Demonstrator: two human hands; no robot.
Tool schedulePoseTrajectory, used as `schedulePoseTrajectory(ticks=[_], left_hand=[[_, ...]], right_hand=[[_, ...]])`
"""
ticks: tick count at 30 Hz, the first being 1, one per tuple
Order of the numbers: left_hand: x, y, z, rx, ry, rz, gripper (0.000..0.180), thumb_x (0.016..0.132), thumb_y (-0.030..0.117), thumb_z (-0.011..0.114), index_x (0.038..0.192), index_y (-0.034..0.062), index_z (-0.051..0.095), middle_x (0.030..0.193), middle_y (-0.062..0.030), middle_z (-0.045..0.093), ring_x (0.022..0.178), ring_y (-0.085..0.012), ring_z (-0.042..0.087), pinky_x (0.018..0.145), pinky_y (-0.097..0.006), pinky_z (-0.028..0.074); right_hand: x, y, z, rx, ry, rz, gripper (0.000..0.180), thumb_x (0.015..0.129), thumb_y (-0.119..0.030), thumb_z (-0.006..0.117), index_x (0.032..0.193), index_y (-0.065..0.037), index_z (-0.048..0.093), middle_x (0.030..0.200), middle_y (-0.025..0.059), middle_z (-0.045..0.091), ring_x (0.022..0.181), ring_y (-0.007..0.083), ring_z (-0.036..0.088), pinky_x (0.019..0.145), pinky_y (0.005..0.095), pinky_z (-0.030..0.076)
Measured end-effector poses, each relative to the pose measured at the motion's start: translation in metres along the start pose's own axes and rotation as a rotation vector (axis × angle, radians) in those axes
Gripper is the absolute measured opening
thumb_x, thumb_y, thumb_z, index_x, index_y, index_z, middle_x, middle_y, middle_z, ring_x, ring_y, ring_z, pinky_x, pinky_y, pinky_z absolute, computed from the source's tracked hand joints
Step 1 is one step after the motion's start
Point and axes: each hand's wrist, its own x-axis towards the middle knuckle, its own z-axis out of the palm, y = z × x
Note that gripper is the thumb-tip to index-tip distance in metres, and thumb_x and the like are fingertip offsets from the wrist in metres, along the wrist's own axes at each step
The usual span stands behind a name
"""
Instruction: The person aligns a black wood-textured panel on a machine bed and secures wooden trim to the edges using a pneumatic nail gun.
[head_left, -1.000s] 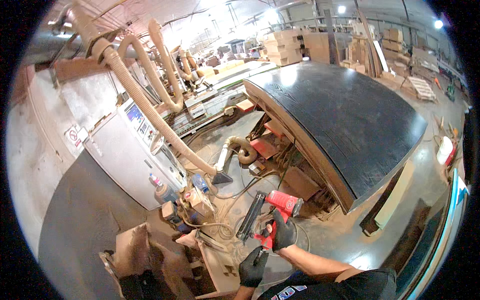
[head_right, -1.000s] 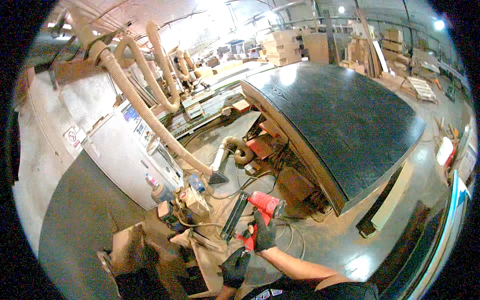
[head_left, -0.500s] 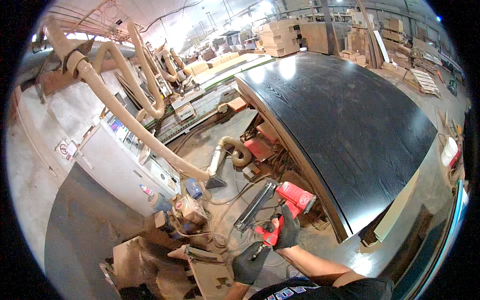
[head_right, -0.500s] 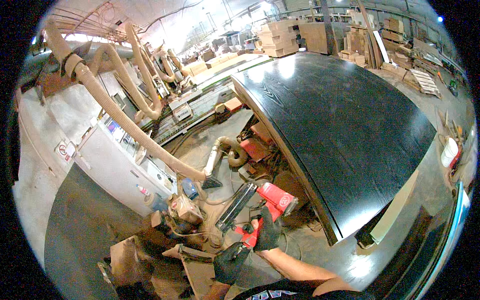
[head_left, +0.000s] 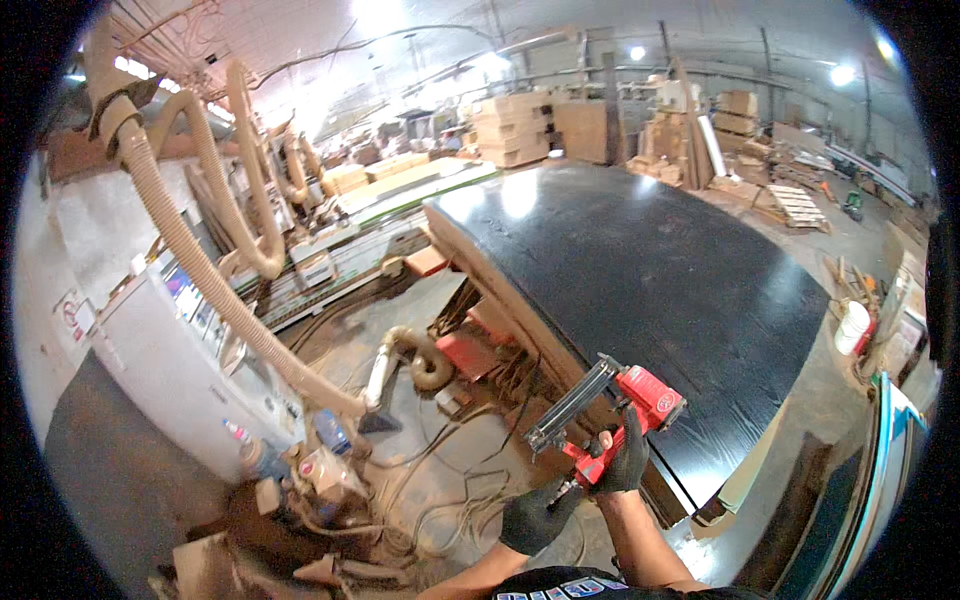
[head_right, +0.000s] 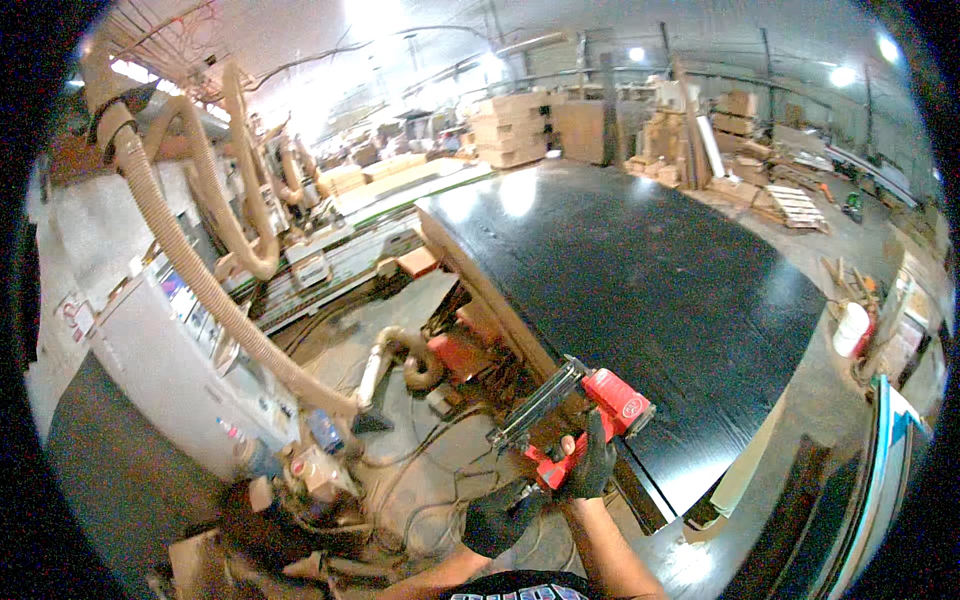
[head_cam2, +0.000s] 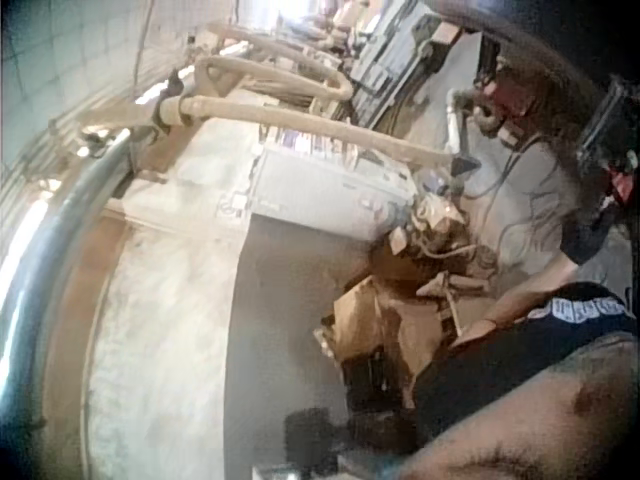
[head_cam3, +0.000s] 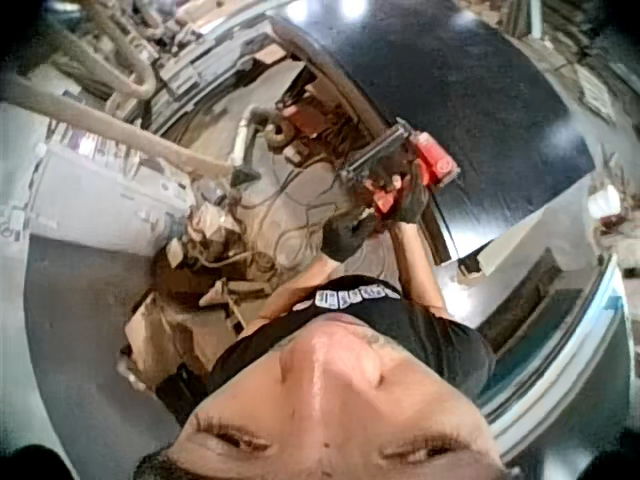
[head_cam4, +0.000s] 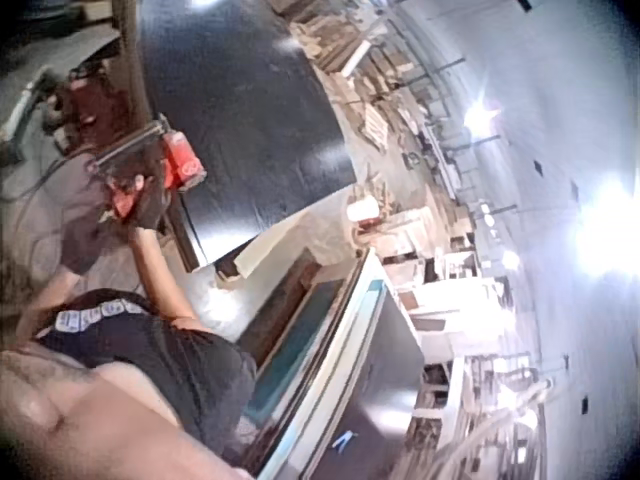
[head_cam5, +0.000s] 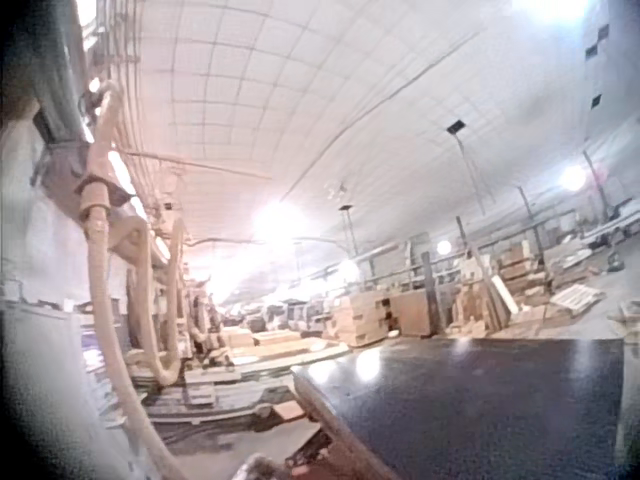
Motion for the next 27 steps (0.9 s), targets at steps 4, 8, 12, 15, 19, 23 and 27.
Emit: schedulePoseTrajectory(ticks=[4,8,12,15,19,23,27], left_hand=[[0.024,-0.025,-0.004,-0.076,-0.026,0.067,0.024,0.087,0.026,0.07,0.104,0.0085,0.068,0.077,-0.0155,0.068,0.06,-0.0338,0.065,0.052,-0.041,0.051],[0.032,-0.055,0.001,-0.158,0.014,0.113,0.026,0.088,0.028,0.068,0.102,0.007,0.068,0.076,-0.0173,0.067,0.062,-0.0354,0.065,0.054,-0.042,0.051],[0.031,-0.076,0.01,-0.139,-0.051,0.234,0.024,0.088,0.024,0.068,0.103,0.0049,0.066,0.077,-0.0205,0.066,0.066,-0.0379,0.064,0.056,-0.043,0.049],[0.036,-0.074,0.005,-0.191,-0.101,0.103,0.021,0.089,0.023,0.067,0.102,0.0059,0.066,0.076,-0.0193,0.065,0.064,-0.0381,0.063,0.053,-0.042,0.049],[0.04,-0.079,-0.001,-0.254,-0.152,0.052,0.017,0.09,0.023,0.066,0.096,0.0069,0.067,0.075,-0.0174,0.063,0.061,-0.0355,0.059,0.054,-0.043,0.047],[0.047,-0.093,0.008,-0.193,-0.232,0.098,0.024,0.092,0.026,0.064,0.107,0.0068,0.065,0.078,-0.0202,0.065,0.064,-0.0377,0.063,0.052,-0.044,0.049],[0.066,-0.08,0.003,-0.288,-0.205,0.034,0.031,0.093,0.032,0.061,0.114,0.0095,0.064,0.079,-0.0221,0.065,0.065,-0.0387,0.063,0.054,-0.045,0.049]], right_hand=[[0.026,0.007,0.015,-0.014,-0.07,-0.13,0.024,0.092,-0.037,0.062,0.104,-0.018,0.053,0.055,-0.0022,0.041,0.046,0.0114,0.045,0.042,0.0267,0.038],[0.007,0.007,0.054,-0.048,0.009,-0.11,0.023,0.09,-0.036,0.066,0.097,-0.018,0.055,0.056,-0.0034,0.04,0.047,0.0101,0.045,0.042,0.0276,0.038],[-0.01,0.002,0.079,0.02,0.049,-0.063,0.025,0.088,-0.038,0.068,0.098,-0.018,0.056,0.057,-0.006,0.042,0.045,0.0083,0.045,0.039,0.0276,0.038],[0.008,0.012,0.057,-0.046,0.08,-0.141,0.025,0.089,-0.038,0.067,0.103,-0.019,0.058,0.056,-0.0063,0.043,0.045,0.0073,0.045,0.039,0.0266,0.039],[-0.004,0.011,0.079,-0.052,0.085,-0.102,0.023,0.091,-0.036,0.063,0.106,-0.02,0.057,0.061,-0.0039,0.046,0.052,0.0096,0.047,0.052,0.0452,0.058],[0.012,0.018,0.076,-0.048,0.09,-0.089,0.026,0.091,-0.036,0.064,0.105,-0.015,0.056,0.062,-0.0037,0.046,0.047,0.0087,0.044,0.045,0.0353,0.052],[0.03,0.013,0.076,-0.097,0.129,-0.171,0.025,0.091,-0.034,0.065,0.102,-0.014,0.055,0.06,-0.0026,0.047,0.045,0.0091,0.044,0.042,0.031,0.047]])
